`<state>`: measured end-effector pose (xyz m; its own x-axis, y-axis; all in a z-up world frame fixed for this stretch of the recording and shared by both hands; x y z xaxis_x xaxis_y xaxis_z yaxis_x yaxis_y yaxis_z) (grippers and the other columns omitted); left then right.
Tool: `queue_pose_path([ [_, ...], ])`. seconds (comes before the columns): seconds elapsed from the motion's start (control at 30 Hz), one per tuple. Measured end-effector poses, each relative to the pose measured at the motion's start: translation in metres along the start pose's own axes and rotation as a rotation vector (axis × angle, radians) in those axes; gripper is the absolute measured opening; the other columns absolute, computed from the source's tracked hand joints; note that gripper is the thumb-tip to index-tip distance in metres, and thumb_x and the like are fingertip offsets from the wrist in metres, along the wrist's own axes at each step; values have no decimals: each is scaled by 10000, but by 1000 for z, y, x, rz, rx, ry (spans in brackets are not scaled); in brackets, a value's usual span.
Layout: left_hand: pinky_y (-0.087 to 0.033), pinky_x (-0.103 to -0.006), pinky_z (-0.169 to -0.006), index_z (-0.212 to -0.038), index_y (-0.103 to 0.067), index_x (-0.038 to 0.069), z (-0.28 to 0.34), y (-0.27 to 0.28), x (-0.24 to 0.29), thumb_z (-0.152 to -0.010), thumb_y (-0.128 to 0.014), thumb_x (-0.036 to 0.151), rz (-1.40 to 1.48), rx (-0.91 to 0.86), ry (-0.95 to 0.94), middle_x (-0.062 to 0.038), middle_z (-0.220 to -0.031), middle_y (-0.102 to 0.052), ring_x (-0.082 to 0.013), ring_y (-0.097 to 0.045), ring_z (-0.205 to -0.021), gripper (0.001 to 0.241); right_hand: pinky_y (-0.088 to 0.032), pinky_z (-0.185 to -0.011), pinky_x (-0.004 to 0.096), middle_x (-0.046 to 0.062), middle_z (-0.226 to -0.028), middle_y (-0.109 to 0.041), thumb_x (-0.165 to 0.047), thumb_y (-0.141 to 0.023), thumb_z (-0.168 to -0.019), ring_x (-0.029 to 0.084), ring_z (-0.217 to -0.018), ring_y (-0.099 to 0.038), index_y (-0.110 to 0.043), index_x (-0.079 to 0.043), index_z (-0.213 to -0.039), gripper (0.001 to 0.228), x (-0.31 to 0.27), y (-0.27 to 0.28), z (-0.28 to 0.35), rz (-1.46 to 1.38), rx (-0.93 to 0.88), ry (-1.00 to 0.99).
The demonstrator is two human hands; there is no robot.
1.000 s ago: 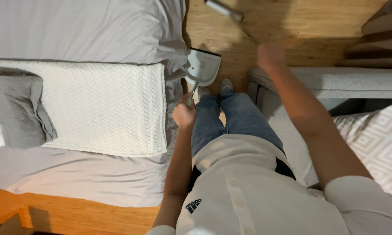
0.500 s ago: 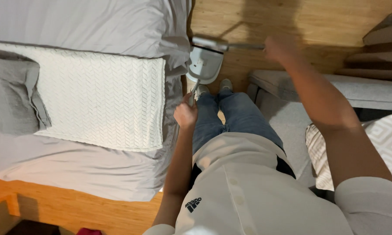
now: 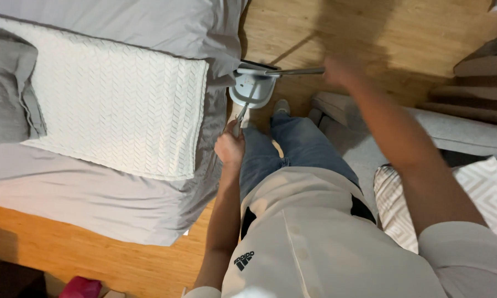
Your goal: The person sweeps the wooden floor using a broom and dustpan, collecting debris into the dustpan. They move around the room, sweeping near a bed and a sofa.
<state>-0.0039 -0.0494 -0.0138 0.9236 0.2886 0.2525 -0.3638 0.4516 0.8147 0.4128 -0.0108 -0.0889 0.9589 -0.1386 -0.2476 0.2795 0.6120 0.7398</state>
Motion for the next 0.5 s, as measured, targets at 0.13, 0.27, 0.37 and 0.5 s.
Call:
queue_pose_path([
  [0.13, -588, -564, -849, -1258, -683, 397, 8, 2, -14, -907, -674, 396, 21, 10, 1, -183, -907, -768, -453, -743, -914, 351, -561, -624, 406, 178, -740, -717, -93, -738, -917, 319, -693, -725, -778, 4, -872, 114, -13, 59, 31, 172, 107, -77],
  [0.27, -583, -578, -836, -1260, -694, 347, 24, 6, -24, -920, -668, 369, 59, 30, 17, -194, -915, -766, -464, -739, -907, 341, -588, -639, 453, 200, -818, -736, -82, -722, -916, 357, -792, -754, -798, 23, -976, 143, -47, 43, -7, 138, 112, -78],
  [0.37, -584, -591, -811, -1261, -703, 313, 36, 6, -32, -931, -663, 337, 81, 58, 6, -205, -906, -762, -470, -738, -889, 333, -571, -552, 471, 201, -783, -734, -72, -661, -927, 372, -748, -759, -797, 18, -867, 174, -68, -31, -58, 72, 144, -172],
  [0.5, -591, -577, -801, -1275, -681, 384, 38, -14, -53, -925, -669, 400, 51, 74, 45, -171, -878, -765, -442, -749, -873, 350, -548, -512, 428, 106, -653, -714, -50, -635, -878, 280, -638, -729, -801, -70, -720, 230, -116, -77, -38, 293, 211, 57],
])
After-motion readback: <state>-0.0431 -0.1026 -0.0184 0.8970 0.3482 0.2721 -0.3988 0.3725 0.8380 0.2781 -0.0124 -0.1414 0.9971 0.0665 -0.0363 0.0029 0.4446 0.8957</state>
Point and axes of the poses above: each hand's wrist, its own z-axis away from the middle knuckle, its own y-axis out of the back of the hand, x = y × z, the point moved 3 cm from there along -z, towards the middle knuckle
